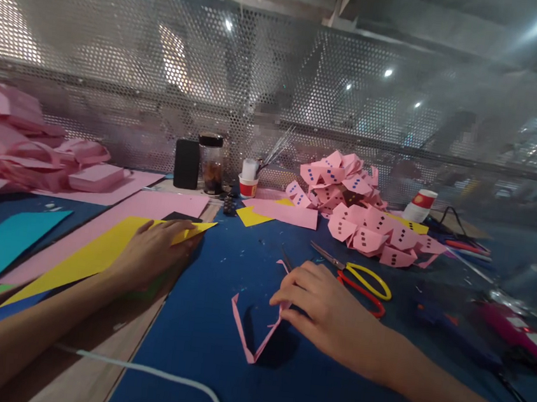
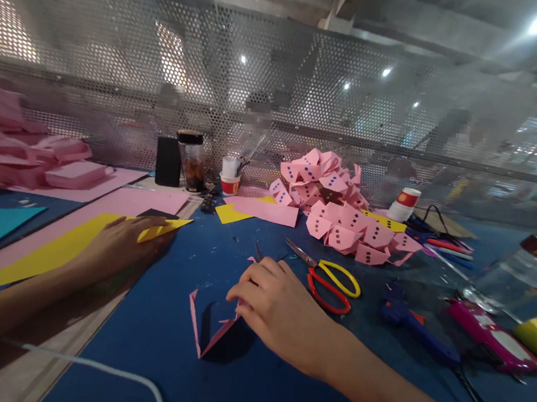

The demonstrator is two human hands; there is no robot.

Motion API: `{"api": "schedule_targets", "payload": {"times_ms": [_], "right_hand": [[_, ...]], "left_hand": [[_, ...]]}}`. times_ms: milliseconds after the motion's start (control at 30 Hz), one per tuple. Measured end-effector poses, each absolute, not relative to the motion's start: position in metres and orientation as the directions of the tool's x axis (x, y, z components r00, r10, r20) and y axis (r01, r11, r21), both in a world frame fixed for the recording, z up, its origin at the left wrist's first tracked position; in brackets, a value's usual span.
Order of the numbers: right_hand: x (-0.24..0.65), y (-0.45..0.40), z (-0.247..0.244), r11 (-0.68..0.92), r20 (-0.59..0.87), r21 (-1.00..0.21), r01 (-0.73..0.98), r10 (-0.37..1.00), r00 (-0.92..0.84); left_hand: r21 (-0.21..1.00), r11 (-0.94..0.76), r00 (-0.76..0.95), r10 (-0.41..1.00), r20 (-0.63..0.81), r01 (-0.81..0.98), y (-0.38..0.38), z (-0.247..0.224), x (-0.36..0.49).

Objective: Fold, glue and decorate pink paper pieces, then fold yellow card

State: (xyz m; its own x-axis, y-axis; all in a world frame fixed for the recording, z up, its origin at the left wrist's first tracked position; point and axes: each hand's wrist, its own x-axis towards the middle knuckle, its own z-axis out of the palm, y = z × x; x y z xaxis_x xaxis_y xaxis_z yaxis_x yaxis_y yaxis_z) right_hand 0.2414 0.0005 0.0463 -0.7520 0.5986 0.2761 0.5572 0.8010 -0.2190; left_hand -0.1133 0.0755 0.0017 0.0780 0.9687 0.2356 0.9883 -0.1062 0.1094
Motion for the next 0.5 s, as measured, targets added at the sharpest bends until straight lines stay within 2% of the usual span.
{"api": "schedule_targets", "payload": {"times_ms": [167, 500], "right_hand": [[0.242, 0.001, 0.046, 0.806, 0.287, -0.227, 0.547, 0.592, -0.753], [0.245, -0.007, 0.060, 0.800, 0.332, -0.222, 0.558, 0.600, -0.728]], "left_hand": [[0.068, -0.096, 0.077, 0.967, 0.244, 0.993, 0.073, 0.002, -0.113], [0.001, -0.179, 0.171, 0.944, 0.281, 0.984, 0.064, 0.009, -0.110]]}}
